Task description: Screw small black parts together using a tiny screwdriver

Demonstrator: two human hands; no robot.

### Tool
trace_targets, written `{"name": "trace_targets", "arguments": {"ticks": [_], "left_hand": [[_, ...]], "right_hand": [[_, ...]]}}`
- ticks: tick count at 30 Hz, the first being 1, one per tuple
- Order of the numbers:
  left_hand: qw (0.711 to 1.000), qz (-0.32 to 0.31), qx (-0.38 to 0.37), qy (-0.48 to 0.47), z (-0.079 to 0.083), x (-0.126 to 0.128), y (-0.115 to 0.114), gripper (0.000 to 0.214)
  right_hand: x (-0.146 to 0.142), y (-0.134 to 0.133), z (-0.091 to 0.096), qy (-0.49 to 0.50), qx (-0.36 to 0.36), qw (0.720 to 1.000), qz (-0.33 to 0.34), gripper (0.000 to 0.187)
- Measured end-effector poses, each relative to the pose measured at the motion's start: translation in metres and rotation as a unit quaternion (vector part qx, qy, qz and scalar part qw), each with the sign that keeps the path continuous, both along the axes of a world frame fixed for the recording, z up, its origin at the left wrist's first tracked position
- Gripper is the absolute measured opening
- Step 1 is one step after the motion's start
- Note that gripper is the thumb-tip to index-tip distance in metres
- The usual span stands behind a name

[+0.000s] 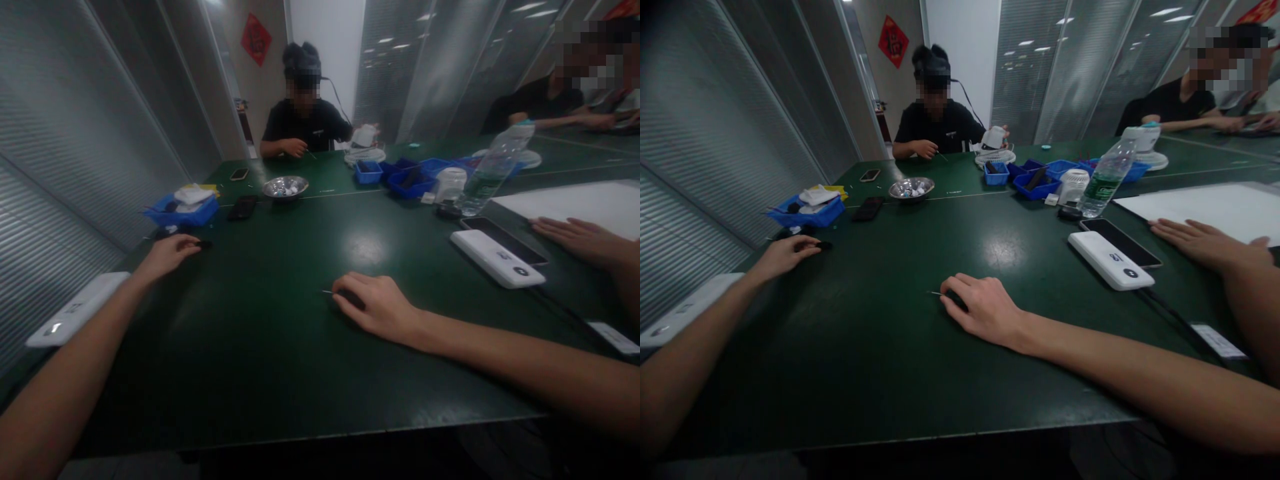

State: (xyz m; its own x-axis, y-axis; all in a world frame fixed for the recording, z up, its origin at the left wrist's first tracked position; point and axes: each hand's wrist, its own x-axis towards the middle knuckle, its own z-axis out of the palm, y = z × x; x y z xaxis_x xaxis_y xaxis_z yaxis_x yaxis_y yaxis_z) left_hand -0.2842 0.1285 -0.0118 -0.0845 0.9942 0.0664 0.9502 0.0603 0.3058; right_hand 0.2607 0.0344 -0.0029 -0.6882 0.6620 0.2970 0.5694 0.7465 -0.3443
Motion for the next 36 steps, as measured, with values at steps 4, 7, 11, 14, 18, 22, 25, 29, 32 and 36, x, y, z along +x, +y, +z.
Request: {"name": "trace_targets", "arguments": {"ticks": [4,7,11,14,18,22,25,29,32,36], "left_hand": [[0.994,0.094,-0.06,0.015,0.003,-0.015,0.008,0.051],[0.99,0.114,-0.083,0.022,0.004,-0.02,0.009,0.042],[0.991,0.13,-0.029,0.014,0.005,-0.016,0.005,0.036],[0.99,0.14,0.015,-0.008,0.007,-0.009,0.002,0.035],[0.986,0.15,0.037,-0.055,0.012,0.0,-0.002,0.034],[0.981,0.155,0.052,-0.1,0.014,0.005,-0.001,0.032],[0.98,0.131,0.067,-0.132,0.01,0.003,0.002,0.034],[0.974,0.116,0.075,-0.179,0.007,0.002,0.005,0.046],[0.978,0.125,0.066,-0.156,0.009,0.007,0.004,0.047],[0.989,0.113,0.078,-0.05,0.01,0.011,0.001,0.034]], "right_hand": [[0.001,0.0,0.0,-0.001,0.003,1.0,-0.001,0.026],[0.001,-0.001,0.001,0.0,0.001,1.0,0.0,0.026],[0.001,-0.001,0.002,0.002,-0.001,1.0,0.003,0.026],[0.002,-0.001,0.0,0.004,0.0,1.0,0.006,0.025],[0.002,0.0,-0.002,0.0,0.002,1.0,0.005,0.024],[0.003,0.0,-0.002,0.002,0.003,1.0,0.011,0.025],[0.003,0.0,-0.002,0.005,0.005,1.0,0.017,0.026],[0.002,0.0,-0.002,0.003,0.013,1.0,0.014,0.026],[0.001,0.0,-0.002,0.004,0.012,1.0,0.015,0.026],[0.002,0.0,-0.002,0.003,0.007,1.0,0.018,0.026]]}}
